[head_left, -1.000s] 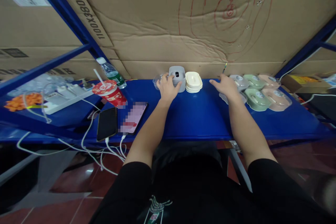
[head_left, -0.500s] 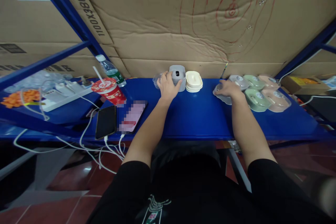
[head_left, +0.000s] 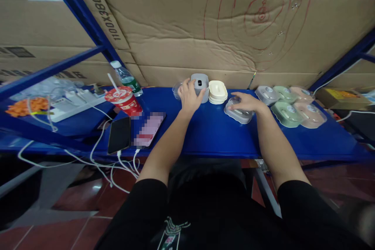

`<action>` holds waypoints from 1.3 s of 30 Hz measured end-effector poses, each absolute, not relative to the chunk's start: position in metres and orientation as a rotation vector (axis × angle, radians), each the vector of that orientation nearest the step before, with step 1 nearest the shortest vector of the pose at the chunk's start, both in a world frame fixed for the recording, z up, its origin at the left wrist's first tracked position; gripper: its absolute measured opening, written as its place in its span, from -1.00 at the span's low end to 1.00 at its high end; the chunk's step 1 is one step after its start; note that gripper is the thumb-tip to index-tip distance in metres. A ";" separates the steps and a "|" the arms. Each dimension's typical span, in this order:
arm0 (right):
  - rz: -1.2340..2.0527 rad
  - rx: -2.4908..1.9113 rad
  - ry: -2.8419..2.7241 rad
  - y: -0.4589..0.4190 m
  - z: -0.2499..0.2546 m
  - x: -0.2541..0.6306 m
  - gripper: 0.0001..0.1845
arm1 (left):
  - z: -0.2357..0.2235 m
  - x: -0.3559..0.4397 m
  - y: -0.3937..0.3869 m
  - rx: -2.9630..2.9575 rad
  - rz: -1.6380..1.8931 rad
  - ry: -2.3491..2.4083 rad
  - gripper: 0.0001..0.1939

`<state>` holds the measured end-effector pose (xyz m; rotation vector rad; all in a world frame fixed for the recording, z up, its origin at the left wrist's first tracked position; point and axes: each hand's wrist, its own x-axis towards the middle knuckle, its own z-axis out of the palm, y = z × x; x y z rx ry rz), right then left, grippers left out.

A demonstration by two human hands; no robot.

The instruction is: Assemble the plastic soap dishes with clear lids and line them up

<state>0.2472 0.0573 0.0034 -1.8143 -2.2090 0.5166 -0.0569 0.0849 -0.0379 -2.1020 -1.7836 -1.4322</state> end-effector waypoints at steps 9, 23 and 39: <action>0.618 -1.196 -1.746 0.060 0.015 0.259 0.24 | -0.030 -0.040 0.074 -2.356 -1.497 -1.072 -0.51; 0.471 -1.174 -1.547 0.059 -0.003 0.195 0.25 | -0.020 -0.031 0.055 -2.499 -1.404 -0.790 -0.60; 0.248 -2.026 -2.251 0.040 0.007 0.220 0.01 | -0.012 -0.105 0.087 -1.922 -1.198 -2.181 -0.70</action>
